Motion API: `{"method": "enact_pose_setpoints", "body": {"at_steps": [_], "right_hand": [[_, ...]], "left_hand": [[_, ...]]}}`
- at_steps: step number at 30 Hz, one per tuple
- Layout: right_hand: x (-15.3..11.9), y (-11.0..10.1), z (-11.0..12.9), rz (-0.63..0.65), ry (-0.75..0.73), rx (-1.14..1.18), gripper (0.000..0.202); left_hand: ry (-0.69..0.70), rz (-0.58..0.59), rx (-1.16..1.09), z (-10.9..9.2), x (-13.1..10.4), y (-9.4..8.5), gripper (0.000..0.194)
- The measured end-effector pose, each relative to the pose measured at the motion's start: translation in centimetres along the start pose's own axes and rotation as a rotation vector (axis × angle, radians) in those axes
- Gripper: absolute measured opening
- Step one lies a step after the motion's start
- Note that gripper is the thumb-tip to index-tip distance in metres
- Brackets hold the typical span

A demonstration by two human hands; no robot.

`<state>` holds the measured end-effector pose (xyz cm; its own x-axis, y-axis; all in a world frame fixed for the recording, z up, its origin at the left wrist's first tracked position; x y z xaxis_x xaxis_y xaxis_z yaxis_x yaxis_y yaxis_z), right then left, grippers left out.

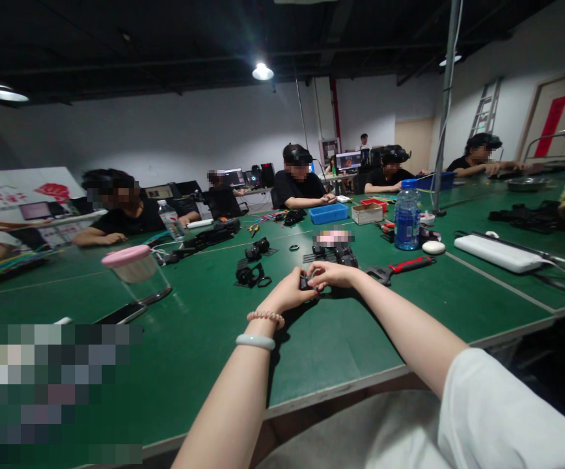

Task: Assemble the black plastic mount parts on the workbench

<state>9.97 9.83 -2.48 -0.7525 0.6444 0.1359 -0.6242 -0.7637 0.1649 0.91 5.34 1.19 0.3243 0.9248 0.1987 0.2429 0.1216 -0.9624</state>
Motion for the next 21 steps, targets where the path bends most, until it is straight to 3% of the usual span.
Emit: {"method": "enact_pose_setpoints", "body": {"at_steps": [21], "right_hand": [[0.29,-0.47,-0.27,-0.054,0.013,-0.006,0.021]], "left_hand": [[-0.006,0.001,-0.039,-0.09,-0.09,-0.06,0.052]]}}
Point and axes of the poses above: each hand's wrist, its own x-axis towards the middle knuckle, its own y-axis out of the palm, z = x × y, the point moved 6 cm from there along x, towards the middle knuckle, and after that the axes turned 11 degrees about x, right-handed, at the moved point
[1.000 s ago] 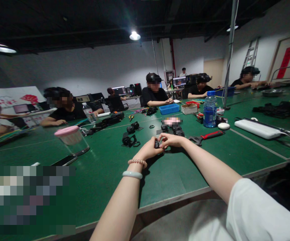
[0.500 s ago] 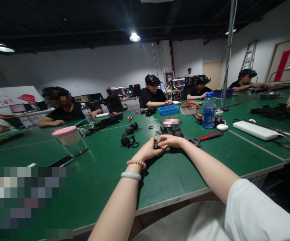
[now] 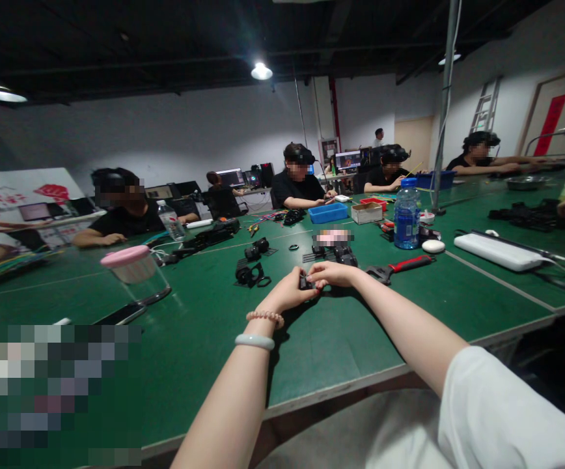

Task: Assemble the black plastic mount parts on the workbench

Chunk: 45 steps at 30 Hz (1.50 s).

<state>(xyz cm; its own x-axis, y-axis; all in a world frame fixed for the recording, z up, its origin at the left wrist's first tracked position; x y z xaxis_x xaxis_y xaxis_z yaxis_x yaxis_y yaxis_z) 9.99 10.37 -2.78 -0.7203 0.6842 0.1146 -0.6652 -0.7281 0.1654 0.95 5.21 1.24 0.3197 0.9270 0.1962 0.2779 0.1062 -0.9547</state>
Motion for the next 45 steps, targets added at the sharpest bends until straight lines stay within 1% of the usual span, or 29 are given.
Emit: {"method": "enact_pose_setpoints", "body": {"at_steps": [18,20,23,27,32,36,45], "right_hand": [[0.2,-0.2,-0.2,-0.006,0.023,-0.005,0.02],[0.0,-0.1,0.0,-0.003,0.013,0.01,0.022],[-0.5,0.4,0.6,0.036,0.004,0.042,0.031],[-1.0,0.9,1.0,0.072,-0.006,0.021,0.038],[-1.1,1.2,1.2,0.106,-0.048,-0.052,0.038],[-1.1,1.2,1.3,0.089,-0.055,-0.084,0.037],[-1.1,1.1,1.0,0.081,-0.049,-0.093,0.034]], "left_hand": [[0.002,0.011,0.013,0.0,0.0,0.0,0.053],[0.006,0.01,0.013,-0.1,0.0,0.0,0.053],[0.001,0.017,0.01,-0.2,0.0,0.0,0.054],[-0.009,0.015,0.01,-0.3,-0.1,-0.1,0.053],[0.011,0.012,0.04,0.0,0.1,0.2,0.05],[0.012,0.012,0.038,0.2,0.2,0.3,0.051],[-0.014,0.026,0.006,-0.3,-0.1,0.0,0.05]]}}
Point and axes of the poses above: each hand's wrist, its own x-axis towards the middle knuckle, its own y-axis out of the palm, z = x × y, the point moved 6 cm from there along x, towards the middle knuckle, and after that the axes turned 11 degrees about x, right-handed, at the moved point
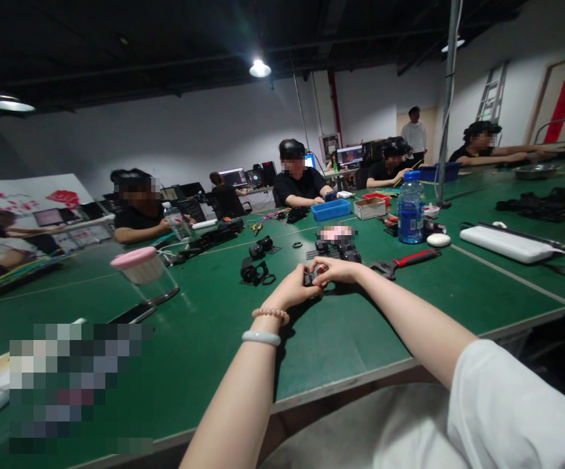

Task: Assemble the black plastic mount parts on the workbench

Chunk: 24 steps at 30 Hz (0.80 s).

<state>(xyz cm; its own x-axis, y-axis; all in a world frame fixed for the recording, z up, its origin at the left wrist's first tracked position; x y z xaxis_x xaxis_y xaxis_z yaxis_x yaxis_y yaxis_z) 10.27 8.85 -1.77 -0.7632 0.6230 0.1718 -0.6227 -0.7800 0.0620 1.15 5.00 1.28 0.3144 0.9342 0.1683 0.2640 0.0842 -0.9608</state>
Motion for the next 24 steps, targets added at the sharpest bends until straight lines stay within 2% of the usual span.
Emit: {"method": "enact_pose_setpoints", "body": {"at_steps": [7,12,18,24], "right_hand": [[0.3,-0.3,-0.3,-0.025,0.03,0.055,0.03],[0.7,-0.6,-0.8,-0.037,0.036,0.09,0.027],[0.8,-0.8,-1.0,-0.075,0.051,0.099,0.023],[0.9,-1.0,-1.1,-0.094,0.06,0.092,0.016]], "left_hand": [[-0.012,-0.009,-0.023,0.0,0.1,0.0,0.046],[0.007,-0.005,-0.023,0.0,0.1,0.0,0.05],[-0.035,0.002,-0.004,0.2,0.0,0.1,0.053],[0.008,-0.004,-0.003,0.3,0.2,0.2,0.054]]}}
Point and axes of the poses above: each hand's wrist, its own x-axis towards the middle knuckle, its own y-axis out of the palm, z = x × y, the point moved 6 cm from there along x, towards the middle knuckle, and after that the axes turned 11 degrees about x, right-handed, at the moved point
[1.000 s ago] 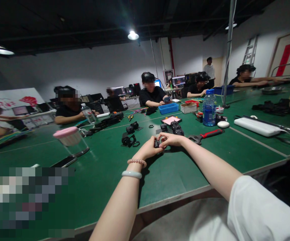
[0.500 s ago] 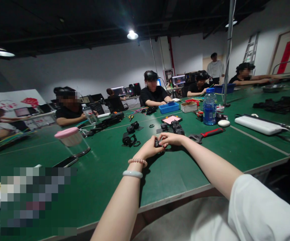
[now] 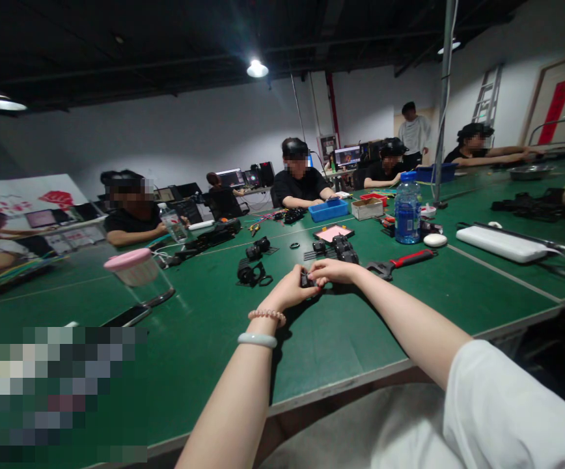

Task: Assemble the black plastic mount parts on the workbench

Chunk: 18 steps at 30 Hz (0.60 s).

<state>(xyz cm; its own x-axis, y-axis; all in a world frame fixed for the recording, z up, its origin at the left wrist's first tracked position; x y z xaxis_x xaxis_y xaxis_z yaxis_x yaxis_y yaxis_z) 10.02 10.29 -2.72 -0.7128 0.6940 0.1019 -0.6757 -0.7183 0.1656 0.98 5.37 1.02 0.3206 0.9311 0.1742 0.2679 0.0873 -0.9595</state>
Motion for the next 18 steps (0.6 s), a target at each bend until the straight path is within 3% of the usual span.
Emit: {"method": "enact_pose_setpoints", "body": {"at_steps": [18], "right_hand": [[0.2,-0.25,-0.32,-0.013,0.024,0.0,0.017]], "left_hand": [[0.001,-0.002,-0.021,0.07,-0.06,0.0,0.056]]}}
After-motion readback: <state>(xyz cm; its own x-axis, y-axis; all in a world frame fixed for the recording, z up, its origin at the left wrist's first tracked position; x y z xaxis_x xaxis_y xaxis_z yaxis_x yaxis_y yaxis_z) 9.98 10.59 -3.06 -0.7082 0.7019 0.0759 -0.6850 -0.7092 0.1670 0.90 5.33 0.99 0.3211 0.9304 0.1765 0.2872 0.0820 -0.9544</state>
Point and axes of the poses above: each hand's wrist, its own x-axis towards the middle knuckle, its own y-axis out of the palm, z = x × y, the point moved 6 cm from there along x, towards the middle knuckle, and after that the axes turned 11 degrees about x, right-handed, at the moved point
